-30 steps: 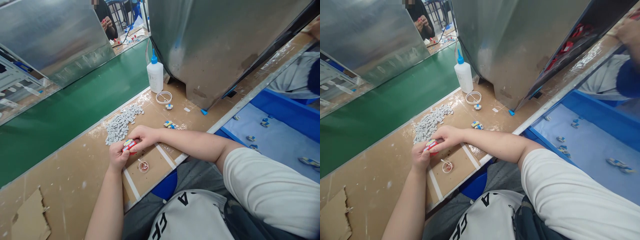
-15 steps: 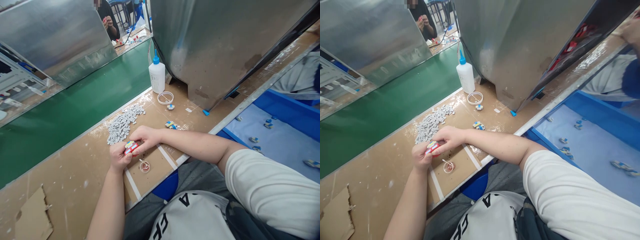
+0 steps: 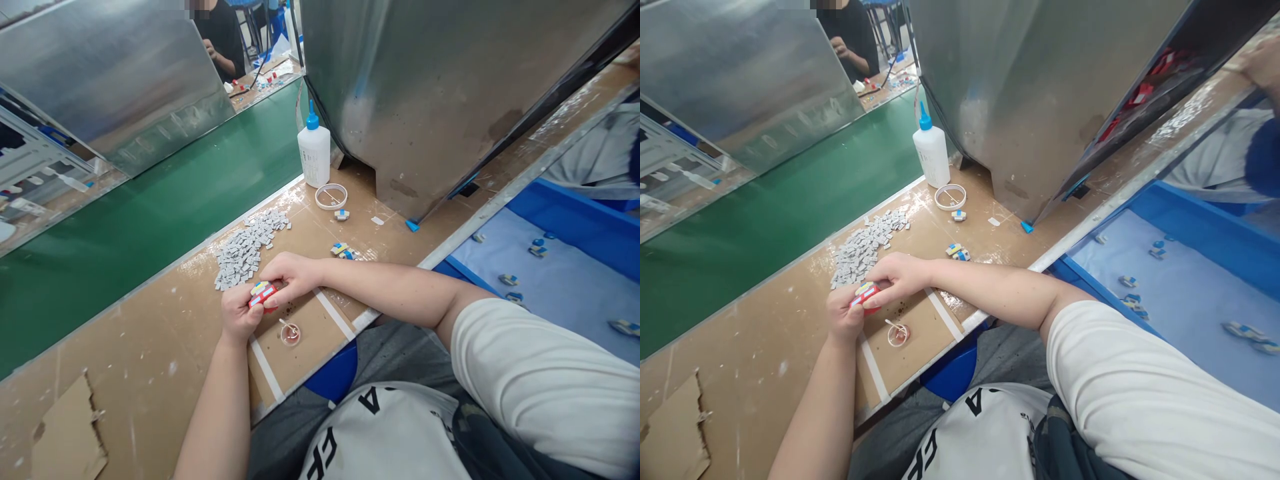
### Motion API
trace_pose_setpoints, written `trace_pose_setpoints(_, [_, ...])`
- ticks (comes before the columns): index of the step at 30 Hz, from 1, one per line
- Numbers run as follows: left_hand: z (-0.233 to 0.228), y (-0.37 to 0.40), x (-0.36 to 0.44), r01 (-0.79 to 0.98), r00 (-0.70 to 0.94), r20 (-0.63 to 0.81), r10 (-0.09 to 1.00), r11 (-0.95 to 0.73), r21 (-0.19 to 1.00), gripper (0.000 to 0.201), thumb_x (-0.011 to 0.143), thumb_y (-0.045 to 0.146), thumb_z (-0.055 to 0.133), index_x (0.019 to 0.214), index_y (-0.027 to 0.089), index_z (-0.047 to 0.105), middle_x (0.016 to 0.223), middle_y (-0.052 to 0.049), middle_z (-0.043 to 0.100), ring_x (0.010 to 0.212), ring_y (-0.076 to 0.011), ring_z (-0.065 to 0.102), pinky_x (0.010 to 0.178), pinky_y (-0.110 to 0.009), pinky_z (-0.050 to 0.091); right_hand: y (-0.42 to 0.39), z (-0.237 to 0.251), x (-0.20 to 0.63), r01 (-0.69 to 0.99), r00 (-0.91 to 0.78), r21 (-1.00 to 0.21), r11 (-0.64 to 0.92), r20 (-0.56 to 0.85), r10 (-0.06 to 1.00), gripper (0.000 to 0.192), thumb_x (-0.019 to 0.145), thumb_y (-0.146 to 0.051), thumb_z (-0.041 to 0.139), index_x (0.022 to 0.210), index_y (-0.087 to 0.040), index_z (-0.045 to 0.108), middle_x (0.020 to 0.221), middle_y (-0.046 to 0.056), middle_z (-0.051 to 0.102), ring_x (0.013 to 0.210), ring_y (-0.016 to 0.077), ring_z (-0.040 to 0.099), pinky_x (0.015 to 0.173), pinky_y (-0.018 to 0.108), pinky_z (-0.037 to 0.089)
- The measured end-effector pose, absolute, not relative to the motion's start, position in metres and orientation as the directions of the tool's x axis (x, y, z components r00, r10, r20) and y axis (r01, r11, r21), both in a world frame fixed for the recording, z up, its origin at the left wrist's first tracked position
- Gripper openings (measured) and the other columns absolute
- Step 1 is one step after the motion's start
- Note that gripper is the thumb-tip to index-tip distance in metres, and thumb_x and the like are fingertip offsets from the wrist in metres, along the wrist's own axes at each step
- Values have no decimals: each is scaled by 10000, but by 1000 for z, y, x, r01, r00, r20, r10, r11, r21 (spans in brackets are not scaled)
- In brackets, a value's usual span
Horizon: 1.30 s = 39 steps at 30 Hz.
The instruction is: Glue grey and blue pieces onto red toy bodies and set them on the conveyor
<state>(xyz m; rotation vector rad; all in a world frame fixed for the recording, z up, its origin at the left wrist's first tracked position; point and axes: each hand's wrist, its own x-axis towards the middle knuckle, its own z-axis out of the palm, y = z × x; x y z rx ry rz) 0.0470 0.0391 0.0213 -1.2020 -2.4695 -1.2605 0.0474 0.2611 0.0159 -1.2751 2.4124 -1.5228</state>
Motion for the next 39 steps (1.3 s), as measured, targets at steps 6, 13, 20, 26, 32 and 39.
trace_pose_setpoints(6, [22,41,47,680,-688,411,598,331,654,824,946,935,384,556,222,527,499,-1,447,467,-153,410,507,-317,310,261,16,48,-619,-677,-757,210,379,-630,577,946,-689,610,688,-223,389,646,-49,389,636,110,359,655,276,261])
trace_pose_setpoints(13, [21,40,47,687,-675,417,609,313,656,815,968,911,378,557,223,522,503,-8,453,474,-156,416,519,-325,308,260,14,48,-629,-668,-752,195,396,-631,581,953,-688,611,680,-226,389,636,-51,388,630,109,355,647,277,258])
trace_pose_setpoints(20, [21,39,47,714,-651,453,609,289,638,814,996,884,378,555,216,528,499,-8,463,461,-151,426,505,-319,318,260,12,48,-645,-665,-741,185,425,-614,599,945,-695,610,663,-229,360,627,-55,365,616,105,342,641,283,249])
trace_pose_setpoints(26, [23,40,48,732,-636,470,612,285,619,815,1007,873,375,563,212,547,501,-12,477,463,-150,433,504,-316,325,260,13,49,-643,-667,-737,207,406,-624,597,952,-693,613,672,-233,355,632,-56,359,626,107,342,643,279,254])
trace_pose_setpoints(32, [23,39,48,745,-625,475,620,293,599,822,1010,876,357,560,212,535,500,-10,487,460,-148,445,501,-312,331,259,14,49,-648,-659,-735,197,412,-629,591,954,-680,612,664,-228,367,632,-53,379,615,104,355,635,271,252])
trace_pose_setpoints(39, [22,38,47,748,-629,466,623,321,581,822,1003,889,334,553,222,507,492,-9,478,456,-150,433,502,-316,331,259,13,49,-662,-650,-724,192,428,-627,602,960,-690,609,665,-225,366,625,-56,369,613,100,354,626,270,247])
